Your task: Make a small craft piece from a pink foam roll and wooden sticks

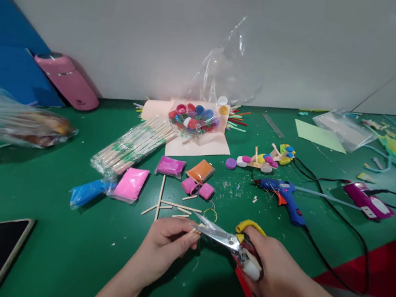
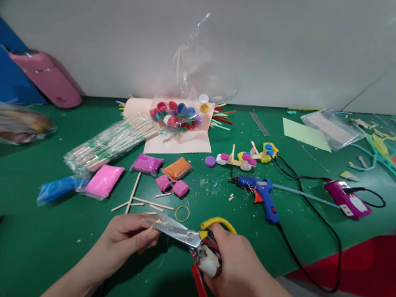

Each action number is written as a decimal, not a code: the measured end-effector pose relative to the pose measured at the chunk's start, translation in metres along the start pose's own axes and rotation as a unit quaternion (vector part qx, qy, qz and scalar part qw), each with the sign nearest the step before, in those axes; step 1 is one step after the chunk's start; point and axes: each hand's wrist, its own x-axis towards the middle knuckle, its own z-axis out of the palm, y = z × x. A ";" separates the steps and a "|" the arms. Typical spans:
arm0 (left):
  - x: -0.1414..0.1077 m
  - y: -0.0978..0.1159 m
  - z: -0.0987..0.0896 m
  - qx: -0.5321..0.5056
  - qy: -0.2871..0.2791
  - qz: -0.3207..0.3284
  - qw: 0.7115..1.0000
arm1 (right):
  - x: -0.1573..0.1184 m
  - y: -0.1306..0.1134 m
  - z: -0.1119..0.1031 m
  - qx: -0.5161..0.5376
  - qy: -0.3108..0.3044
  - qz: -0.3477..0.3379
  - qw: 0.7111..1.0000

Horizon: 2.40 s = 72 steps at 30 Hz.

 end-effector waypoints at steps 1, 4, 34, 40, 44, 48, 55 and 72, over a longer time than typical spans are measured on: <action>0.000 0.000 0.000 0.005 0.003 0.000 1.000 | 0.000 0.000 0.002 -0.002 0.008 0.002 1.000; 0.000 0.000 -0.002 0.024 0.010 0.011 1.000 | -0.002 0.001 0.006 -0.006 0.031 0.011 0.999; 0.001 -0.001 0.002 -0.022 -0.002 -0.005 1.000 | 0.005 0.001 0.007 0.040 0.046 0.031 0.998; 0.000 -0.007 0.004 -0.191 0.004 -0.079 0.978 | 0.009 0.004 -0.011 0.039 0.117 0.064 0.990; 0.002 -0.005 0.005 -0.275 0.009 -0.096 0.956 | 0.007 0.013 -0.007 0.031 0.119 0.090 0.988; 0.004 -0.003 0.006 -0.308 0.019 -0.116 0.944 | 0.000 0.038 -0.002 -0.028 0.146 0.137 0.979; 0.004 -0.001 0.007 -0.268 0.038 -0.109 0.956 | -0.015 0.042 0.003 0.030 0.142 0.135 0.980; -0.003 -0.004 0.007 0.235 0.197 0.219 0.926 | -0.015 -0.013 0.018 0.253 0.033 0.132 0.958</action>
